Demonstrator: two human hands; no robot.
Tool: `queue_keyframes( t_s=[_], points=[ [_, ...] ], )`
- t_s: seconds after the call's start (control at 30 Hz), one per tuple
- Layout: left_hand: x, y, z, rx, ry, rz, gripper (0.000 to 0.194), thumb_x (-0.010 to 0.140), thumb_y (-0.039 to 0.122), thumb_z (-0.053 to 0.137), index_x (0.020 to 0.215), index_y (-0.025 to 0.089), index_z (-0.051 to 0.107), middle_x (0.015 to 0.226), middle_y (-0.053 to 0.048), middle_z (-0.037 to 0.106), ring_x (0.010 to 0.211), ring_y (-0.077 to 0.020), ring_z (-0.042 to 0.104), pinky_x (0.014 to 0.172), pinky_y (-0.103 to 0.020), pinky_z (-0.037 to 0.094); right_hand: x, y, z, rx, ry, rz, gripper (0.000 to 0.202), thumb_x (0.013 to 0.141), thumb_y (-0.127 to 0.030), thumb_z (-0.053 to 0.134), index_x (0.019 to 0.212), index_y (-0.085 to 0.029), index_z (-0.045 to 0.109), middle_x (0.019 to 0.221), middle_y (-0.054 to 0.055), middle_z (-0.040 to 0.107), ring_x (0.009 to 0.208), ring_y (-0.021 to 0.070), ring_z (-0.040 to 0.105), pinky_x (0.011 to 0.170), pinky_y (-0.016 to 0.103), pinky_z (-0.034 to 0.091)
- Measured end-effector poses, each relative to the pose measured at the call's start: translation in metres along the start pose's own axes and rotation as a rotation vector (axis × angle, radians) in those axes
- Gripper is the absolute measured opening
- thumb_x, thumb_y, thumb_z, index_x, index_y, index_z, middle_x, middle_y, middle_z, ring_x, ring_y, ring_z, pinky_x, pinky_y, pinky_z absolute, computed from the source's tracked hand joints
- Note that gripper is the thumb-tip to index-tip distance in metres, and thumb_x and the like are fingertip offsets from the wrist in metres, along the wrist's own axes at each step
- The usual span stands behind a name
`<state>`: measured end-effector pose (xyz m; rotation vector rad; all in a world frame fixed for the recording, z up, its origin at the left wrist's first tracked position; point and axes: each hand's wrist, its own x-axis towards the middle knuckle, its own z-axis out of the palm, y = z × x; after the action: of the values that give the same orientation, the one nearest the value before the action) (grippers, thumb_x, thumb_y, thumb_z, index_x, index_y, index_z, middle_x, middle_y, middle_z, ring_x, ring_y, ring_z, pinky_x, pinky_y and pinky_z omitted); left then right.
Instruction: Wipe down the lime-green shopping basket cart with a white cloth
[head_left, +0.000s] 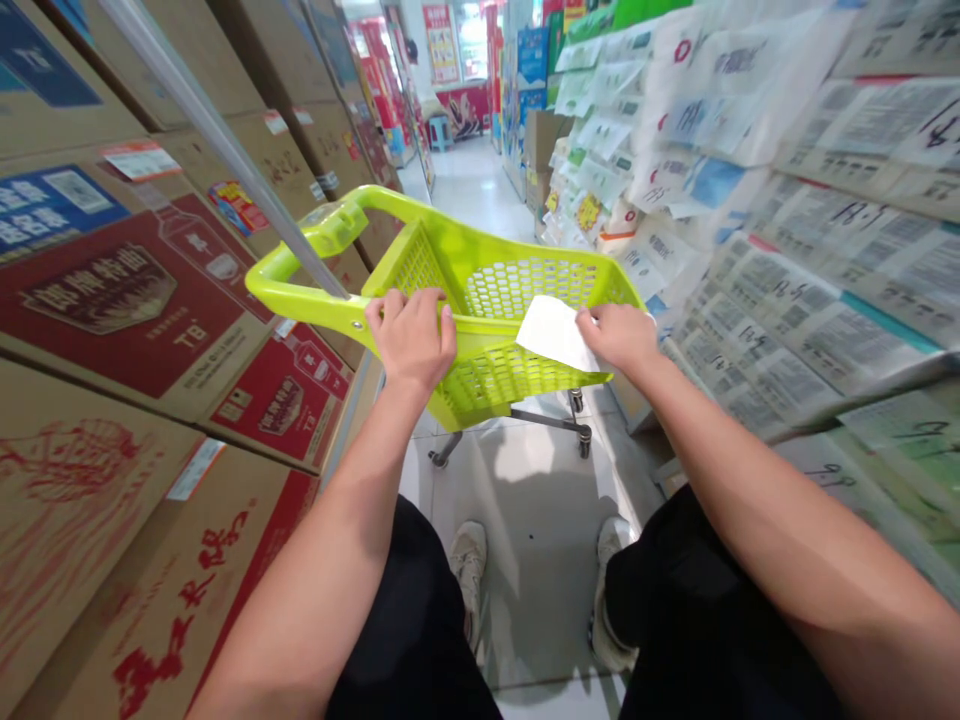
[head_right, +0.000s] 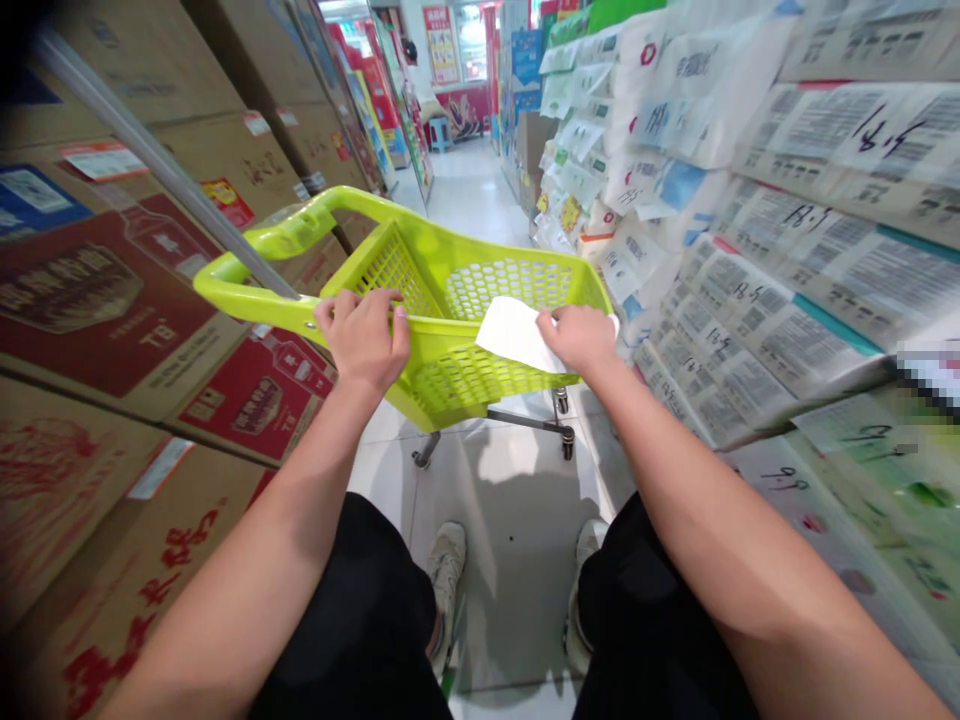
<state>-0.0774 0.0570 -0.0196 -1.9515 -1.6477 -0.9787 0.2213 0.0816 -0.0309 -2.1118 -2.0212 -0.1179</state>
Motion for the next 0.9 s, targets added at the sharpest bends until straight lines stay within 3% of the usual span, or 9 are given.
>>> queue_keyframes(
  t_s=[0.13,0.23,0.4,0.5,0.6,0.73,0.9],
  points=[
    [-0.001,0.007,-0.001,-0.019,0.009,0.008,0.034,0.103,0.037,0.039,0.116,0.026,0.068,0.112,-0.008,0.075,0.113,-0.0341,0.058,0.106,-0.055,0.026,-0.003,-0.001,0.001,0.022,0.026,-0.032,0.064,0.105,-0.052,0.029,0.113,-0.014,0.08,0.104,0.021,0.079,0.102,0.0345,0.072,0.079,0.037,0.042],
    [-0.004,0.016,-0.004,-0.031,0.001,0.029,0.033,0.101,0.037,0.043,0.12,0.026,0.067,0.117,-0.008,0.075,0.117,-0.0355,0.056,0.108,-0.056,0.025,-0.008,-0.032,0.0,0.071,0.069,-0.099,0.061,0.104,-0.055,0.032,0.118,-0.016,0.078,0.107,0.019,0.079,0.105,0.0339,0.071,0.086,0.038,0.041],
    [-0.009,0.027,-0.01,-0.013,-0.054,0.104,0.038,0.099,0.04,0.046,0.128,0.024,0.065,0.121,-0.012,0.072,0.12,-0.0378,0.056,0.109,-0.057,0.026,-0.021,-0.099,-0.006,0.211,0.145,-0.352,0.053,0.106,-0.053,0.033,0.119,-0.021,0.073,0.118,0.013,0.078,0.11,0.0316,0.068,0.093,0.039,0.038],
    [-0.01,0.026,-0.012,-0.025,-0.079,0.11,0.036,0.099,0.039,0.047,0.126,0.025,0.066,0.118,-0.012,0.072,0.12,-0.0379,0.056,0.11,-0.057,0.026,-0.023,-0.114,-0.009,0.22,0.135,-0.429,0.052,0.106,-0.055,0.032,0.12,-0.022,0.07,0.121,0.012,0.077,0.111,0.0315,0.067,0.091,0.038,0.039],
    [-0.008,0.019,-0.012,-0.057,-0.105,0.089,0.032,0.098,0.037,0.046,0.117,0.025,0.068,0.113,-0.011,0.071,0.121,-0.0381,0.057,0.111,-0.058,0.025,-0.018,-0.099,-0.008,0.145,0.078,-0.425,0.063,0.105,-0.066,0.03,0.123,-0.021,0.069,0.117,0.014,0.078,0.107,0.0336,0.069,0.086,0.038,0.041],
    [-0.004,0.005,-0.008,-0.022,-0.077,0.065,0.029,0.1,0.039,0.044,0.102,0.025,0.069,0.106,-0.01,0.069,0.12,-0.0371,0.056,0.11,-0.058,0.027,-0.006,-0.054,-0.003,0.04,0.035,-0.29,0.08,0.098,-0.081,0.028,0.132,-0.02,0.068,0.11,0.016,0.078,0.101,0.0362,0.071,0.081,0.038,0.043],
    [-0.001,-0.005,-0.001,-0.005,-0.04,0.036,0.031,0.101,0.043,0.044,0.098,0.025,0.07,0.102,-0.01,0.07,0.117,-0.037,0.055,0.108,-0.059,0.027,-0.004,-0.009,0.003,-0.006,-0.001,-0.206,0.083,0.097,-0.082,0.029,0.132,-0.019,0.069,0.113,0.017,0.078,0.103,0.0359,0.071,0.08,0.036,0.043]
  ],
)
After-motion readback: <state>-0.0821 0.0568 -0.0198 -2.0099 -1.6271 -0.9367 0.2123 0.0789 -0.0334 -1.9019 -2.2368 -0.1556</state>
